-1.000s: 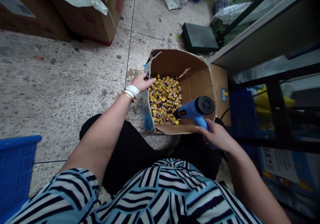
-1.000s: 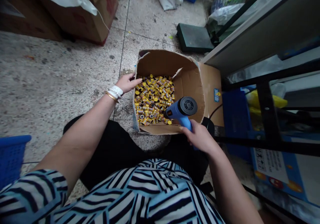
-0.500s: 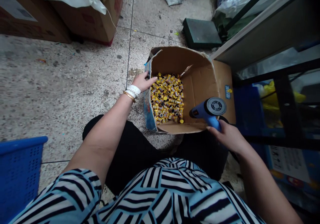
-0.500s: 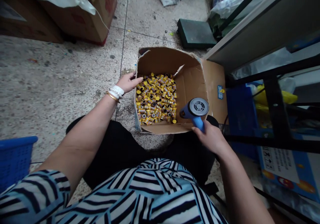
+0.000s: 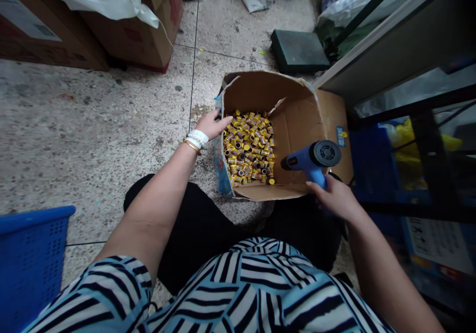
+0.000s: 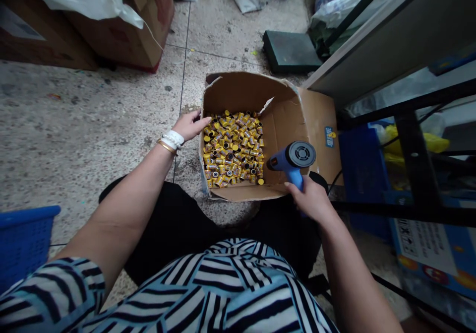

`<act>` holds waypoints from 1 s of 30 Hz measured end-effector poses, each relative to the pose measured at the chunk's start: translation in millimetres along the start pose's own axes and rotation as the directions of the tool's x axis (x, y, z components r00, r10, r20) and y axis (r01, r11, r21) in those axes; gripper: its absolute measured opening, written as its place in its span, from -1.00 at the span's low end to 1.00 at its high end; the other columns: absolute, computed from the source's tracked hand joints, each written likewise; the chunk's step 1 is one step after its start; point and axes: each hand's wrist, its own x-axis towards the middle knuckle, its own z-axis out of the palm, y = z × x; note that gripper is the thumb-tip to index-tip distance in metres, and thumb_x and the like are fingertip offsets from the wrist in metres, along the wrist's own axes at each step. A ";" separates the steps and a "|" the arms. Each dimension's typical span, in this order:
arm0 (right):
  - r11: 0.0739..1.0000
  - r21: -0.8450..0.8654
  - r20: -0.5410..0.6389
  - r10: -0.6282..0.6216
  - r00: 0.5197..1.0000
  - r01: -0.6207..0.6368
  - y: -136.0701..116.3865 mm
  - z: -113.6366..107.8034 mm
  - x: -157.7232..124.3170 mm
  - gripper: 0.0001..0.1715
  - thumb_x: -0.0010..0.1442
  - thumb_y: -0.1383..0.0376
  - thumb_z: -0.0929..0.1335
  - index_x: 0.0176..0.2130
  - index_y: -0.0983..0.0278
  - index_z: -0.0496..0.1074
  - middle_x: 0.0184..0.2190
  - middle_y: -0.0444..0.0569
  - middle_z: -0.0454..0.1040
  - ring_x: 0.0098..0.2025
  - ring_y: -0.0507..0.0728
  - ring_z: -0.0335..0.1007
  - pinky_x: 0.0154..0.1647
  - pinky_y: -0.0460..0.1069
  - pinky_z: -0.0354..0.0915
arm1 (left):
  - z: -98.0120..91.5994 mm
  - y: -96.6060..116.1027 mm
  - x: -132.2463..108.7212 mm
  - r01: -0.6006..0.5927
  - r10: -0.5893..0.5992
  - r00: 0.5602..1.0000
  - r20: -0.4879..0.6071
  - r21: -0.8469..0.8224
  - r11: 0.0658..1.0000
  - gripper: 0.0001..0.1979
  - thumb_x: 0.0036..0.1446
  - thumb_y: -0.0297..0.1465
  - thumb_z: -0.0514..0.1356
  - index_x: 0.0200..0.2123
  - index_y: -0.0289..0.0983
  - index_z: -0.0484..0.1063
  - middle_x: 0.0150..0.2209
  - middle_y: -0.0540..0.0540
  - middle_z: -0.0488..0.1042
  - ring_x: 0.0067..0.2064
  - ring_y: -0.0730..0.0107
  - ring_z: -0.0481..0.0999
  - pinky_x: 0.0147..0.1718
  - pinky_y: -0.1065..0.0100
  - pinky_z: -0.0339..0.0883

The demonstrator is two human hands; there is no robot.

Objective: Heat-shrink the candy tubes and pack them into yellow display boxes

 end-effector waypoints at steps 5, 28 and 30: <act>0.990 0.142 0.073 -0.029 0.997 0.018 -9.4 6.4 6.2 -0.66 0.18 -0.02 0.31 -0.27 0.20 0.33 -0.61 -0.11 0.47 -0.62 0.11 0.41 -0.54 -0.04 0.27 | -0.7 -0.8 -1.1 -0.032 0.032 0.999 -0.003 -0.008 0.999 -0.32 0.13 0.00 0.08 0.14 -0.36 0.39 0.08 -0.23 0.50 0.06 0.14 0.45 0.12 0.17 0.28; 0.990 -0.052 -0.156 -0.136 0.978 0.130 -20.5 -3.7 40.6 -0.56 0.16 -0.08 0.28 -0.27 0.23 0.38 -0.50 -0.02 0.49 -0.43 0.17 0.44 -0.43 -0.02 0.23 | -0.8 1.9 -1.7 -0.004 0.005 1.000 -0.025 0.007 1.000 -0.31 0.12 0.01 0.12 0.18 -0.33 0.36 0.15 -0.25 0.45 0.15 0.08 0.43 0.16 0.18 0.26; 0.990 0.039 -0.019 -0.133 0.991 0.133 -14.2 -6.5 41.7 -0.57 0.16 -0.09 0.29 -0.29 0.22 0.36 -0.53 -0.06 0.47 -0.51 0.14 0.42 -0.48 -0.02 0.24 | -1.7 2.0 -3.7 -0.004 0.005 1.000 -0.029 0.005 1.000 -0.31 0.13 0.04 0.10 0.16 -0.33 0.38 0.13 -0.26 0.46 0.13 0.07 0.45 0.14 0.19 0.27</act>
